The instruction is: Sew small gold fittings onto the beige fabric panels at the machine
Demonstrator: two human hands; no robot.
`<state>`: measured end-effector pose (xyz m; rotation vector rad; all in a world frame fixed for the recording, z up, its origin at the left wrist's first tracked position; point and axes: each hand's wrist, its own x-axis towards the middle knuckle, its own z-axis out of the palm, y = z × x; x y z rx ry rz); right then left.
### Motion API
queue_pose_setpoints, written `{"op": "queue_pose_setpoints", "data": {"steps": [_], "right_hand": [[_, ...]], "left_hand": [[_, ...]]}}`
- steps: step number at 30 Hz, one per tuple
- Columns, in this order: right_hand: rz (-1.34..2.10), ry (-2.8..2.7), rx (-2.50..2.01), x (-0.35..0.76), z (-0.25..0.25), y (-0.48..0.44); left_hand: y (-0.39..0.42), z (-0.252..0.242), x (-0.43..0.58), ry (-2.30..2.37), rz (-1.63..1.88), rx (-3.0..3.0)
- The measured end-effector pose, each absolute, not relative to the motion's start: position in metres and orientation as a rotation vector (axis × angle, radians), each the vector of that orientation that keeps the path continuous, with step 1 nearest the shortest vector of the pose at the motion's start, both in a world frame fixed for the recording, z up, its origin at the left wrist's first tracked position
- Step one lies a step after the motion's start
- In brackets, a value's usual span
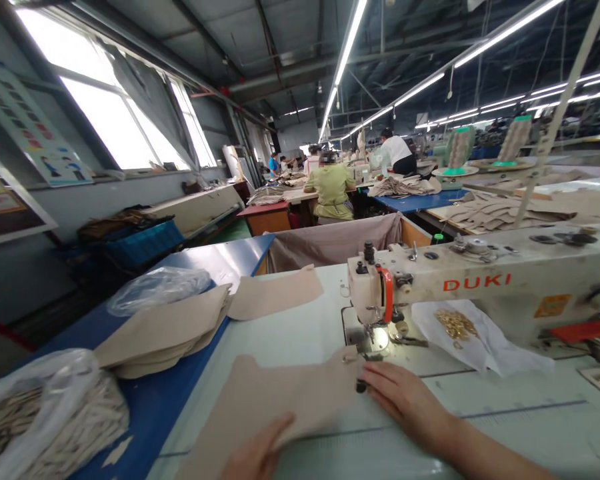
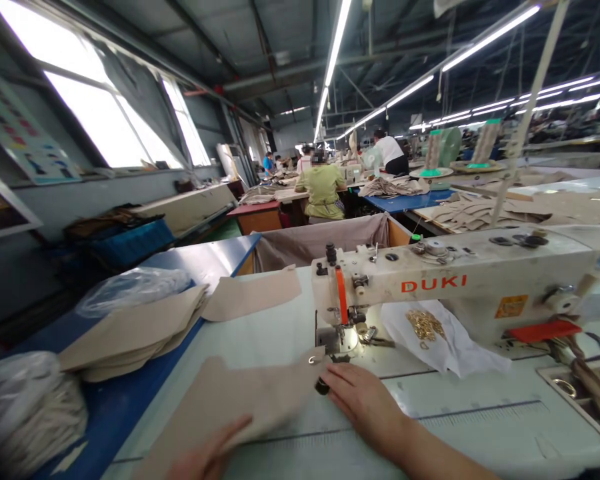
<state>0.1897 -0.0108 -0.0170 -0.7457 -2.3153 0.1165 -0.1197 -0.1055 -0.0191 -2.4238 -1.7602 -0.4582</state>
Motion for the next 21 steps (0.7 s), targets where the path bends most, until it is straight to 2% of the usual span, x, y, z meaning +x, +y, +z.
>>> {"op": "queue_pose_setpoints", "data": {"steps": [2, 5, 8, 13, 17, 21], "right_hand": [[0.110, -2.313, -0.771, 0.190, -0.018, -0.011], [0.095, -2.344, -0.799, 0.189, -0.020, -0.011], [0.078, -2.369, -0.817, 0.188, -0.023, -0.009], [0.073, -2.322, -0.805, 0.188, -0.039, -0.001], [-0.045, -2.270, -0.690, 0.186, -0.053, 0.009], [-0.056, -2.312, -0.666, 0.188, -0.054, 0.012]], "left_hand": [[-0.085, 0.034, -0.136, -2.079, -0.504, -2.128], [-0.028, 0.107, -0.143, -1.979, -0.650, -1.840], [0.037, 0.131, -0.134, -1.908, -0.477, -1.952], [0.101, 0.072, -0.114, -2.108, -0.259, -2.037], [0.108, 0.017, -0.114, -2.250, -0.197, -2.005], [0.095, 0.002, -0.118, -2.258, -0.216, -1.944]]}}
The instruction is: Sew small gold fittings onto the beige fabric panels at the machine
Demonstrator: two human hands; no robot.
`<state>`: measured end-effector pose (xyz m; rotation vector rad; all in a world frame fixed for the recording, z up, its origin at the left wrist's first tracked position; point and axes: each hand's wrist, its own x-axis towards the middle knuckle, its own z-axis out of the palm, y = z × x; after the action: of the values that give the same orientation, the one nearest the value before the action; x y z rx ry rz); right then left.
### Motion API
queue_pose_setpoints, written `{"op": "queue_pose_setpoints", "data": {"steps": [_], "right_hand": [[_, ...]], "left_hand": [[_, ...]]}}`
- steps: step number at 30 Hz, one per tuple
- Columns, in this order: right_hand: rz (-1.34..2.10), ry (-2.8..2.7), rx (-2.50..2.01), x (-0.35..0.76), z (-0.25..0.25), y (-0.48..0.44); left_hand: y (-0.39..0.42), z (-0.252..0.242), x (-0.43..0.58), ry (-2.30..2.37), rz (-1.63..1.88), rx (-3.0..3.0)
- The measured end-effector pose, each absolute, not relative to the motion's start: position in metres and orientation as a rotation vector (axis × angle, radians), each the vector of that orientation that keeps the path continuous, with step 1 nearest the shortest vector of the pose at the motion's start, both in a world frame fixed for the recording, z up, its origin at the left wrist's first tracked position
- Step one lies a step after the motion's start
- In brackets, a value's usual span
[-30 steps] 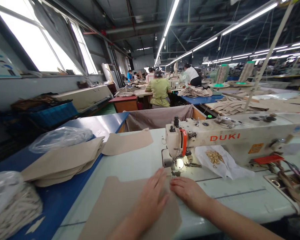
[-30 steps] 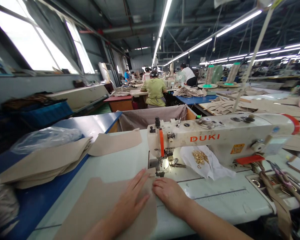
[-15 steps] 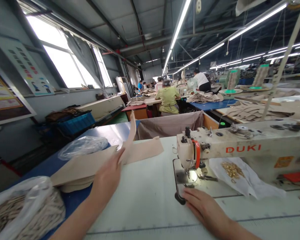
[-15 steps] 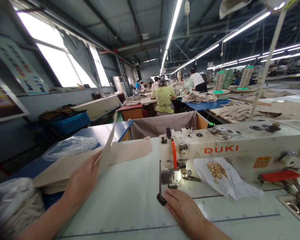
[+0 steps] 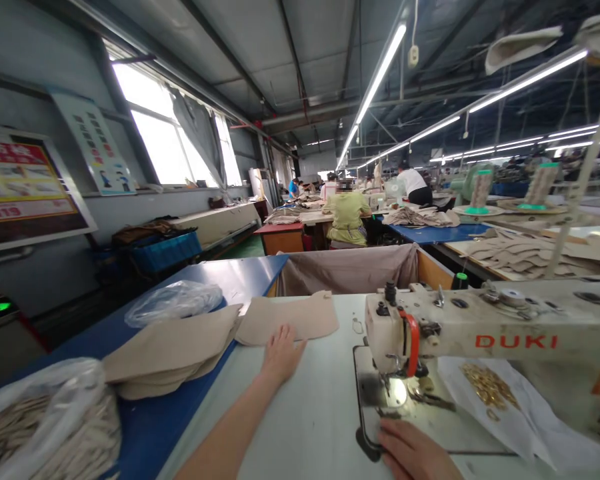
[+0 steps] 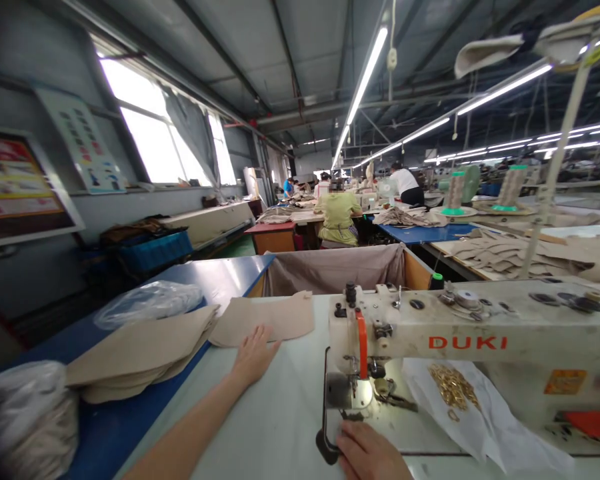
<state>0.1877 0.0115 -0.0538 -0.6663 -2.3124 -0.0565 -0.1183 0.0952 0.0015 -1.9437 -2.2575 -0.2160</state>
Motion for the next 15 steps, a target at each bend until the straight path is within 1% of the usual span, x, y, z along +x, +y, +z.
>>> {"op": "queue_pose_setpoints", "data": {"steps": [3, 7, 10, 12, 15], "right_hand": [[-0.075, -2.334, -0.638, 0.190, -0.050, 0.011], [-0.098, -2.337, -0.592, 0.192, -0.047, 0.011], [-0.069, -2.338, -0.609, 0.192, -0.048, 0.010], [-0.045, -2.318, -0.607, 0.191, -0.046, 0.009], [-0.025, -2.315, -0.621, 0.189, -0.041, 0.006]], "left_hand": [[0.078, 0.007, -0.124, -2.204, -0.240, -1.870], [0.051, 0.032, -0.160, -2.068, -0.272, -1.686], [0.034, 0.059, -0.204, -2.275, -0.188, -1.465], [0.026, 0.074, -0.227, -2.367, -0.126, -1.496], [0.018, 0.088, -0.242, -2.361, -0.075, -1.661]]}}
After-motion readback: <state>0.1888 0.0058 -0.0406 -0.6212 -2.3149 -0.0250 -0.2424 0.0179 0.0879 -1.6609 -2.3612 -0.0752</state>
